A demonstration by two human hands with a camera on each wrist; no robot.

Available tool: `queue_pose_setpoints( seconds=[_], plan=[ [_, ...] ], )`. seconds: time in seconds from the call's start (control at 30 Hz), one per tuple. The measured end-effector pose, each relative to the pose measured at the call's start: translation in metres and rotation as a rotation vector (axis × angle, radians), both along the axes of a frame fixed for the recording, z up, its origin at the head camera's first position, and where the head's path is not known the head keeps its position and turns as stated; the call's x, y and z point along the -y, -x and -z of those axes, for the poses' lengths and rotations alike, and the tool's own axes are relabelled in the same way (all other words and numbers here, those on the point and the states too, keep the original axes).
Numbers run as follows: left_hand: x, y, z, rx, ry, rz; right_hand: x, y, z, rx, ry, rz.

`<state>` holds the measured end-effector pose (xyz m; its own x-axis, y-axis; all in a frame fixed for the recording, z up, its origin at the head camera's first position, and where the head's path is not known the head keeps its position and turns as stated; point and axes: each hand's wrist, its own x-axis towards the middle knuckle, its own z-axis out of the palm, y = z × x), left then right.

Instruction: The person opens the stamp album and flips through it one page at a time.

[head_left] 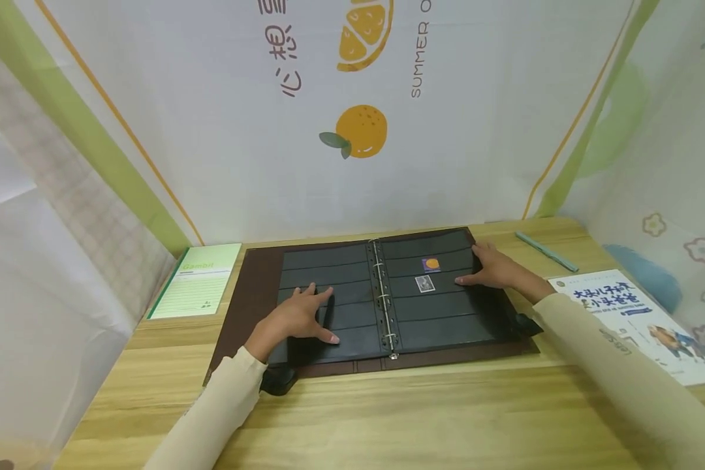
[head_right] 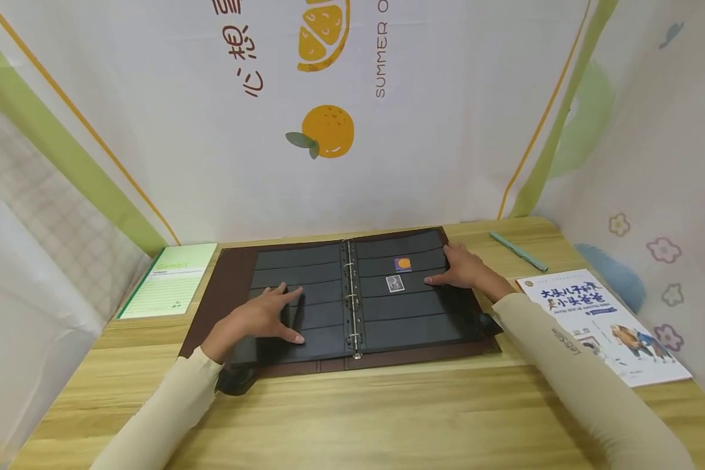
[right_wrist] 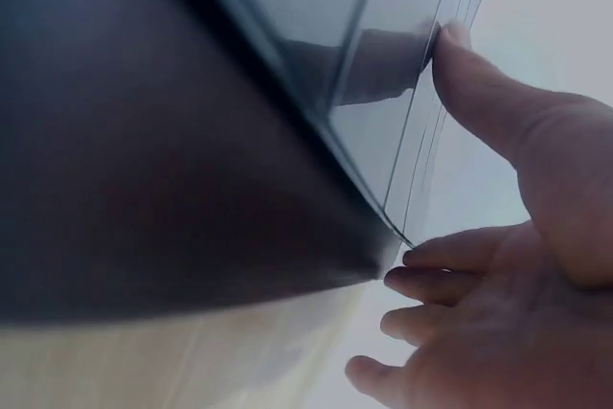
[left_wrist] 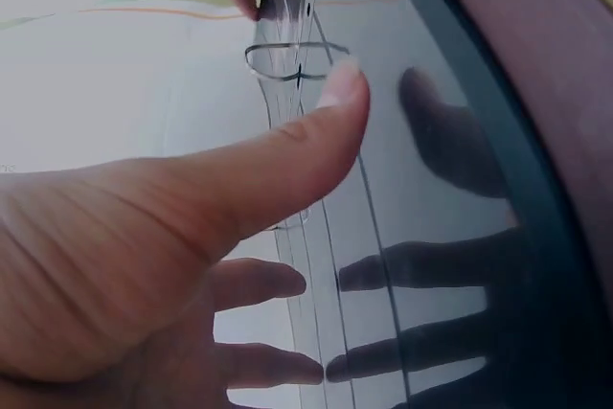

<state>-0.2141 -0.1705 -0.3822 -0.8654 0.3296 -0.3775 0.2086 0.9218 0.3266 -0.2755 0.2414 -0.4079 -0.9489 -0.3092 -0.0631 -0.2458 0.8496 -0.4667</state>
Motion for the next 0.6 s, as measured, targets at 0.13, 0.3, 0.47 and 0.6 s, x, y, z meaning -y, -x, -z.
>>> queue_pose_setpoints(
  seconds=[0.13, 0.3, 0.47, 0.6],
  plan=[
    [-0.006, 0.0, 0.003, 0.019, 0.026, -0.007, 0.002, -0.003, -0.002, -0.085, 0.069, -0.026],
    [-0.014, -0.001, 0.0, 0.021, 0.059, 0.017, -0.001, -0.005, -0.008, -0.133, 0.085, -0.062],
    [-0.026, -0.005, -0.003, 0.008, 0.028, 0.056, -0.003, -0.006, -0.014, -0.109, 0.098, -0.05],
    [-0.033, -0.007, 0.0, 0.01, 0.008, 0.076, -0.005, -0.008, -0.016, -0.033, 0.142, -0.018]
  ],
)
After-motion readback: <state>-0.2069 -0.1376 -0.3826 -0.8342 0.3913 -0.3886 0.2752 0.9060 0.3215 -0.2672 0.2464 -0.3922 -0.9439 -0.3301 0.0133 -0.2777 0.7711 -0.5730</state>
